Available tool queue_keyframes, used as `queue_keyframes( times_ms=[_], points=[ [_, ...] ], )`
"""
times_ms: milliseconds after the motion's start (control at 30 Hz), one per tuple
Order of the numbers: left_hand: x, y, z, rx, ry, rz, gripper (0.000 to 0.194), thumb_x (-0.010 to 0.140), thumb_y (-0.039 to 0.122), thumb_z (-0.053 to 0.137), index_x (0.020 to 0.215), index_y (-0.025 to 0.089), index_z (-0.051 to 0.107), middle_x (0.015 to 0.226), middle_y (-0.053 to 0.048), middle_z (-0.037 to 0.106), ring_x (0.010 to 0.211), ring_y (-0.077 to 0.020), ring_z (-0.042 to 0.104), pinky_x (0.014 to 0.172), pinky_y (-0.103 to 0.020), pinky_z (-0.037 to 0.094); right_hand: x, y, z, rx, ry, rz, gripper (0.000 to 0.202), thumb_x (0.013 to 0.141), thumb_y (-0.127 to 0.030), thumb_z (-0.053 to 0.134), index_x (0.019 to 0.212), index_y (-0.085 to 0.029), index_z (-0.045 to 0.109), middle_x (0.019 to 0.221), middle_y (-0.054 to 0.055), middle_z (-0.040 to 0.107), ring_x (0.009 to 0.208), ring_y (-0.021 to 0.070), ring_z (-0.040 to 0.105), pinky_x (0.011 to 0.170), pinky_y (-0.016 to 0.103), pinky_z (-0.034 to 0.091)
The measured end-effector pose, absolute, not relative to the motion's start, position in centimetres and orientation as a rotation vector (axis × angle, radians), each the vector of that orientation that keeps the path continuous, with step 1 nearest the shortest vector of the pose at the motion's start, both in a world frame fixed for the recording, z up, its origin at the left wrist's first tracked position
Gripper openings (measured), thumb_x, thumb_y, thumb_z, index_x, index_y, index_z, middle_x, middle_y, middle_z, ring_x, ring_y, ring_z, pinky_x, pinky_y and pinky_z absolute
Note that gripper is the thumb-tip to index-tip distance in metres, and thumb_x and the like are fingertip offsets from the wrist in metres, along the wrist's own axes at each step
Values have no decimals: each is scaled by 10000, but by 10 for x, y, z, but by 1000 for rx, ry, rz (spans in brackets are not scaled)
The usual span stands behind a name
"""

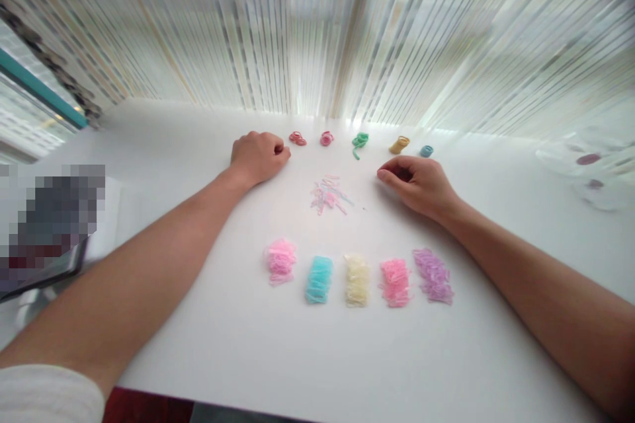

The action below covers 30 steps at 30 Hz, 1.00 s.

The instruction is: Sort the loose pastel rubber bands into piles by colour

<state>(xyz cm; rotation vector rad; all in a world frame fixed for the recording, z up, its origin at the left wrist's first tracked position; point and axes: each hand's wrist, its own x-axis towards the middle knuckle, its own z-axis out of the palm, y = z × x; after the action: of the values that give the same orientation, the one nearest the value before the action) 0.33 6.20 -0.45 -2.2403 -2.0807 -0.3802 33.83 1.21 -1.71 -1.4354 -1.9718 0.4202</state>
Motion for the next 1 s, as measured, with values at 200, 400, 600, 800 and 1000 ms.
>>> queue_keyframes(
  times_ms=[200,400,600,800,1000],
  points=[
    [0,63,-6,-2259,-2050,-370,361,932,457,493,775,237,731,897,-122,781,922,-334,702,839,-439,506,337,12,-18,-1398,-2014,384,297,893,-436,645,888,-171,780,664,31,664,587,156,527,615,322,407],
    [-1,64,-6,-2257,-2042,-346,368,934,469,477,772,234,710,904,-128,783,906,-339,715,779,-428,498,339,14,-22,-1393,-2038,382,277,903,-408,651,905,-166,784,663,21,653,598,154,526,634,320,409],
    [-2,63,-6,-2257,-2039,-332,374,933,480,476,773,239,713,903,-119,794,898,-324,716,774,-422,502,340,14,-22,-1398,-2060,383,261,910,-387,650,908,-166,789,669,15,652,599,149,520,651,321,418],
    [0,63,-6,-2261,-2036,-342,372,932,471,478,755,226,695,901,-128,785,906,-336,713,778,-428,495,339,12,-20,-1401,-2076,358,278,903,-397,645,907,-160,791,665,24,655,589,152,522,648,326,419],
    [0,64,-8,-2243,-2043,-364,347,929,452,515,771,219,718,888,-119,778,907,-322,708,819,-417,505,340,14,-23,-1381,-2076,334,282,894,-410,647,888,-169,792,659,28,664,581,155,527,632,327,418]
  ],
)
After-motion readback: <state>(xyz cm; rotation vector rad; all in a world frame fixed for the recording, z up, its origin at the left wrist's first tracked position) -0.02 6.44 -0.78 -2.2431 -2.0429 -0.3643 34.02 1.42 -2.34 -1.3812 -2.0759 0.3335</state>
